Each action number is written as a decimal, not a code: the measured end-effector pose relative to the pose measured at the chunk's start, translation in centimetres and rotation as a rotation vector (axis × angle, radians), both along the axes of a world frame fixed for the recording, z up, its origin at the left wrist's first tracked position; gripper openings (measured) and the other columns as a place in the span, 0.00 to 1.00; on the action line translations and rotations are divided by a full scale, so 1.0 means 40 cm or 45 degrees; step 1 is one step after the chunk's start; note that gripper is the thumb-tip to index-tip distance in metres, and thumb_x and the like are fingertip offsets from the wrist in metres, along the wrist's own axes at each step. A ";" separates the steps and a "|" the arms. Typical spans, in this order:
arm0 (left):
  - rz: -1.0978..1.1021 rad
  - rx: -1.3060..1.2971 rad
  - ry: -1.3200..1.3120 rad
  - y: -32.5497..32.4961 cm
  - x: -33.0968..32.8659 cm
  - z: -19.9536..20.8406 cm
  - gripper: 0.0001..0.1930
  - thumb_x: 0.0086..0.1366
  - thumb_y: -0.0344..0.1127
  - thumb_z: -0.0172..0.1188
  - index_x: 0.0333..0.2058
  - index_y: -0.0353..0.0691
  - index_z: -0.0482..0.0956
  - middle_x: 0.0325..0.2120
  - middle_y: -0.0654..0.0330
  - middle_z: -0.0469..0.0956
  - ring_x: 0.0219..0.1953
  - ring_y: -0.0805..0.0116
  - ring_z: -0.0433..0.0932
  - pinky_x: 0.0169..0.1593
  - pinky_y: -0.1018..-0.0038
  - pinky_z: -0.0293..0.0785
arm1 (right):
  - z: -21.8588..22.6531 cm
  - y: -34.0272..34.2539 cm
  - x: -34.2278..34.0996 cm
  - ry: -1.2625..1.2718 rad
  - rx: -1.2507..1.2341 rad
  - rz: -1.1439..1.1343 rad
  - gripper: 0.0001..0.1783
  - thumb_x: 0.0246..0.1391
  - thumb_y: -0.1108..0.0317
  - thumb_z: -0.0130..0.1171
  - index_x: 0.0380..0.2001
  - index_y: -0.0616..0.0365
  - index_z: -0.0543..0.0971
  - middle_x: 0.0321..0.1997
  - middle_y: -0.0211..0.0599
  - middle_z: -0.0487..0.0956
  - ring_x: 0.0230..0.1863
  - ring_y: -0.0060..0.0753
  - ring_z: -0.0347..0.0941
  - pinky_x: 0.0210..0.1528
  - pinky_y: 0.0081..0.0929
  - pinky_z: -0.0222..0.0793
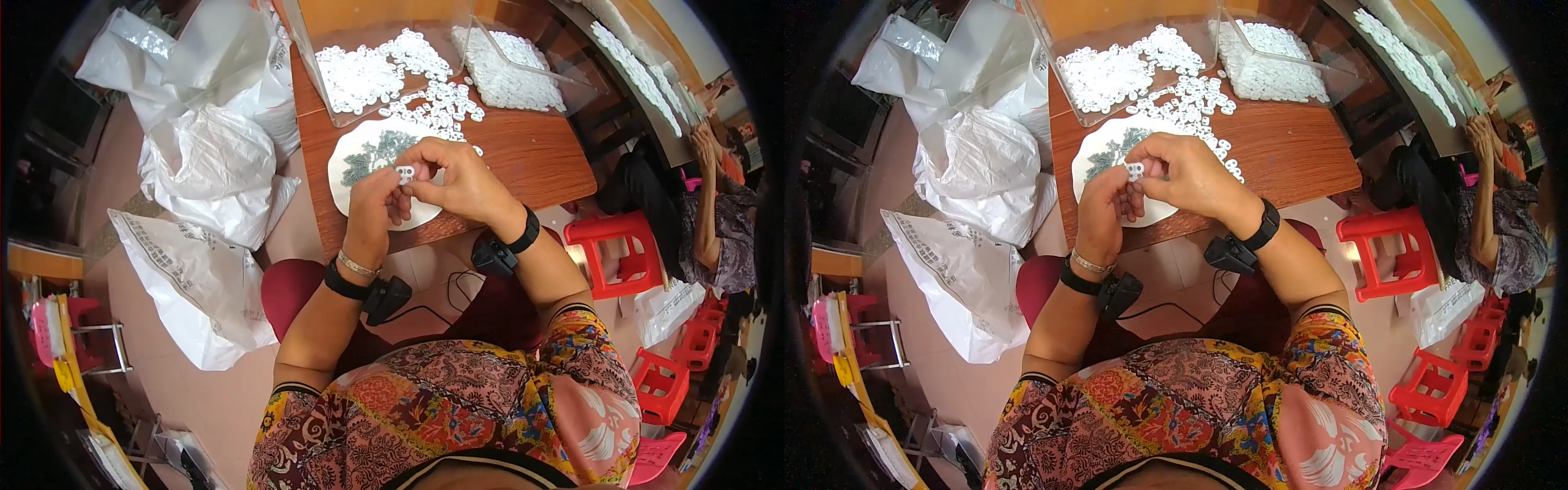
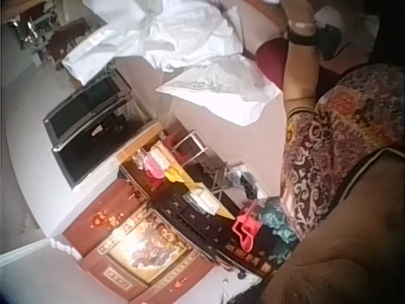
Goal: Assembling small metallic components into white plastic circular bases.
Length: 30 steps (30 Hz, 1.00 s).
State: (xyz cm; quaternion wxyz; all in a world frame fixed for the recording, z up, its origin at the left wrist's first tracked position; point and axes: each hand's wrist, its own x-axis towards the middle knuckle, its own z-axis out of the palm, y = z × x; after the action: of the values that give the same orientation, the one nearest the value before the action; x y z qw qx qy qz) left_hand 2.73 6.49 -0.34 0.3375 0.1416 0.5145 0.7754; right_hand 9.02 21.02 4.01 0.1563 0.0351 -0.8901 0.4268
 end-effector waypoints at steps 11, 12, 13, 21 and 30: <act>0.046 -0.033 0.205 0.007 0.002 0.003 0.15 0.65 0.42 0.47 0.26 0.38 0.74 0.15 0.66 0.71 0.16 0.80 0.65 0.20 0.83 0.58 | 0.007 -0.037 0.007 0.199 0.213 -0.078 0.17 0.40 0.74 0.64 0.38 0.59 0.78 0.29 0.38 0.75 0.29 0.34 0.72 0.32 0.27 0.69; 0.052 -0.018 0.194 0.007 0.004 0.002 0.15 0.65 0.42 0.47 0.27 0.37 0.74 0.16 0.66 0.71 0.16 0.80 0.66 0.20 0.83 0.59 | 0.008 -0.039 0.009 0.239 0.295 -0.083 0.17 0.40 0.74 0.64 0.38 0.60 0.78 0.29 0.39 0.75 0.30 0.36 0.73 0.33 0.28 0.69; 0.067 -0.026 0.230 0.009 0.006 0.001 0.15 0.65 0.41 0.46 0.28 0.37 0.75 0.16 0.65 0.72 0.17 0.79 0.67 0.21 0.83 0.60 | 0.007 -0.038 0.011 0.275 0.377 -0.096 0.17 0.41 0.74 0.64 0.38 0.60 0.77 0.29 0.40 0.75 0.30 0.39 0.73 0.33 0.30 0.70; 0.095 0.110 0.131 0.014 0.008 0.005 0.15 0.66 0.39 0.44 0.30 0.33 0.74 0.19 0.61 0.73 0.19 0.75 0.70 0.23 0.81 0.63 | 0.013 -0.029 0.019 0.323 0.331 -0.045 0.15 0.43 0.74 0.63 0.38 0.61 0.77 0.31 0.43 0.77 0.32 0.42 0.75 0.34 0.30 0.71; 0.114 0.145 0.182 0.008 0.007 0.014 0.15 0.66 0.38 0.44 0.29 0.32 0.74 0.19 0.60 0.73 0.19 0.75 0.70 0.23 0.81 0.63 | 0.020 -0.046 0.013 0.088 0.109 -0.041 0.10 0.49 0.73 0.58 0.38 0.61 0.77 0.27 0.42 0.79 0.28 0.41 0.77 0.31 0.28 0.72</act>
State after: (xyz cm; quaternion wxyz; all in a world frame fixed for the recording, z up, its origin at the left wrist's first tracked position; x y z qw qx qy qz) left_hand 3.01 6.83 0.22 0.2562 0.1924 0.4983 0.8056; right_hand 9.54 19.16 4.81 0.1922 0.0423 -0.9020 0.3843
